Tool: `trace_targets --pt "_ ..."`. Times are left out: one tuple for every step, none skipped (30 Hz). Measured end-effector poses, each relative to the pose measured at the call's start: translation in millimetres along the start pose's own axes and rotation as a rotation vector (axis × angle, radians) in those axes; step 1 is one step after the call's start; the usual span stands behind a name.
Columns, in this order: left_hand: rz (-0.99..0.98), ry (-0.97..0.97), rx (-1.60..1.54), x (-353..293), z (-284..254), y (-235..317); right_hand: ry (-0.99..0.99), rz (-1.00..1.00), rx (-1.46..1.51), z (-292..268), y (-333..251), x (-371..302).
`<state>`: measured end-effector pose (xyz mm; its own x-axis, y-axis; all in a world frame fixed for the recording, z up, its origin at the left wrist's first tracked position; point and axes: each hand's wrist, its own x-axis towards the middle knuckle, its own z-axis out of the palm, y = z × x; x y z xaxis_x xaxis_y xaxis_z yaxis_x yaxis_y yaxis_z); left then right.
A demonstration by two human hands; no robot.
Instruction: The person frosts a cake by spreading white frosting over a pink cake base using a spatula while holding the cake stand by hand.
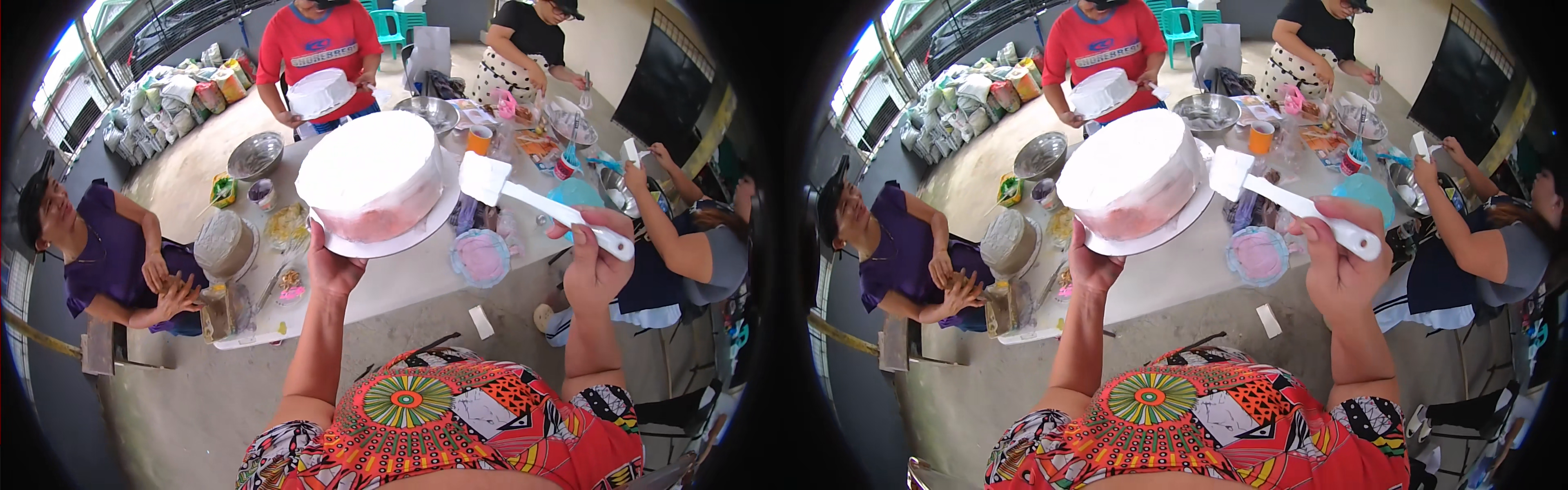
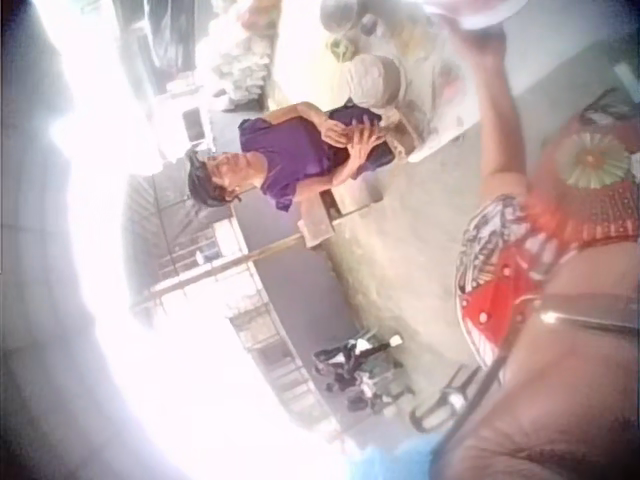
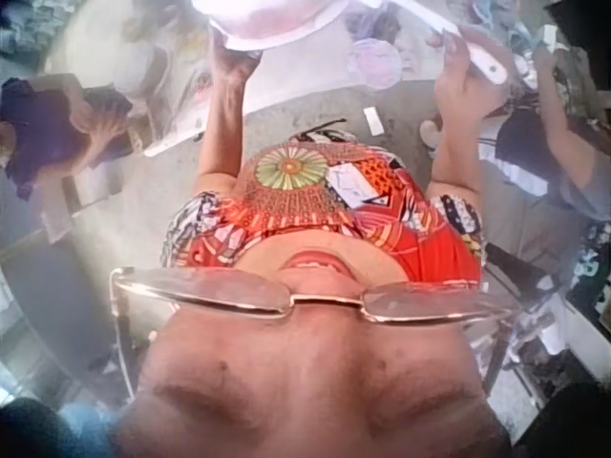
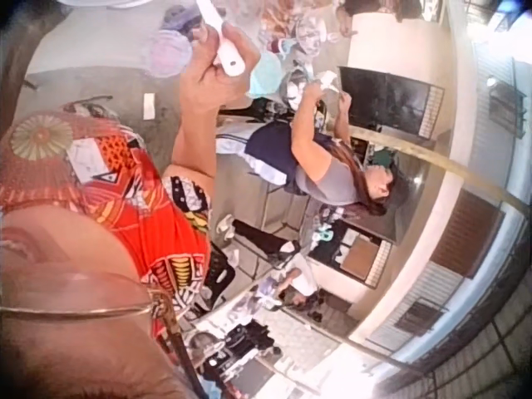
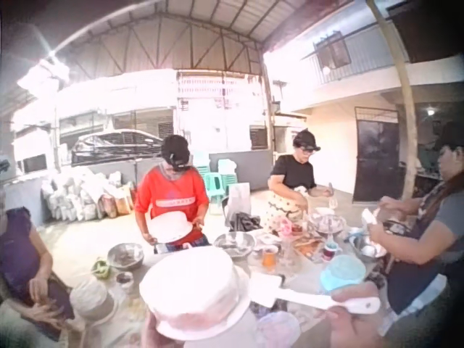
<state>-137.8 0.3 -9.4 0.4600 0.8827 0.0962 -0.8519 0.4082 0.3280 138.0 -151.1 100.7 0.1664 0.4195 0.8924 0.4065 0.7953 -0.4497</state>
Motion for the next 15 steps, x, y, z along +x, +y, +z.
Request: trace_targets --pt "-0.008 -0.055 0.039 -6.9 -3.3 7.4 0.016 -0.006 0.015 10.0 -5.5 0.7" --pt "-0.005 -0.057 0.036 -12.2 2.0 10.2 0.012 -0.009 0.015 17.6 -10.3 1.3" --pt "0.031 0.055 0.046 -18.1 11.6 11.6 -0.031 0.019 -0.073 24.4 -15.3 2.0" --pt "0.066 0.169 0.055 -23.3 16.0 13.4 -0.074 0.047 -0.162 30.4 -18.7 2.9" --pt "0.071 0.167 0.057 -28.7 10.7 19.1 -0.047 0.029 -0.091 37.6 -17.6 0.8" --pt "0.06 0.076 0.073 -32.2 0.8 25.7 -0.048 0.027 -0.086 44.6 -18.7 0.7" --pt "0.049 -0.016 0.089 -36.7 -5.4 31.3 -0.04 0.04 -0.1 51.8 -20.3 1.1" --pt "0.05 -0.018 0.086 -40.2 -1.0 31.8 -0.033 0.053 -0.121 57.7 -21.0 1.4" --pt "0.063 0.07 0.078 -44.2 6.7 30.8 -0.03 0.076 -0.154 63.5 -22.7 1.1" --pt "0.078 0.158 0.07 -46.8 10.8 29.9 -0.033 0.073 -0.154 66.9 -21.2 -1.2" --pt "0.089 0.152 0.068 -49.1 10.7 30.3 -0.061 0.05 -0.179 70.7 -19.2 -2.2" --pt "0.088 0.131 0.057 -51.5 8.5 30.4 -0.089 0.027 -0.205 74.2 -18.3 -2.1" --pt "0.087 0.11 0.045 -53.3 7.6 30.8 -0.112 0.054 -0.207 79.2 -20.7 -1.9" --pt "0.095 0.112 0.044 -55.5 7.4 31.6 -0.118 0.051 -0.201 84.7 -21.1 -1.2" --pt "0.089 0.122 0.053 -57.4 7.4 32.1 -0.148 0.032 -0.241 89.9 -20.8 0.2"
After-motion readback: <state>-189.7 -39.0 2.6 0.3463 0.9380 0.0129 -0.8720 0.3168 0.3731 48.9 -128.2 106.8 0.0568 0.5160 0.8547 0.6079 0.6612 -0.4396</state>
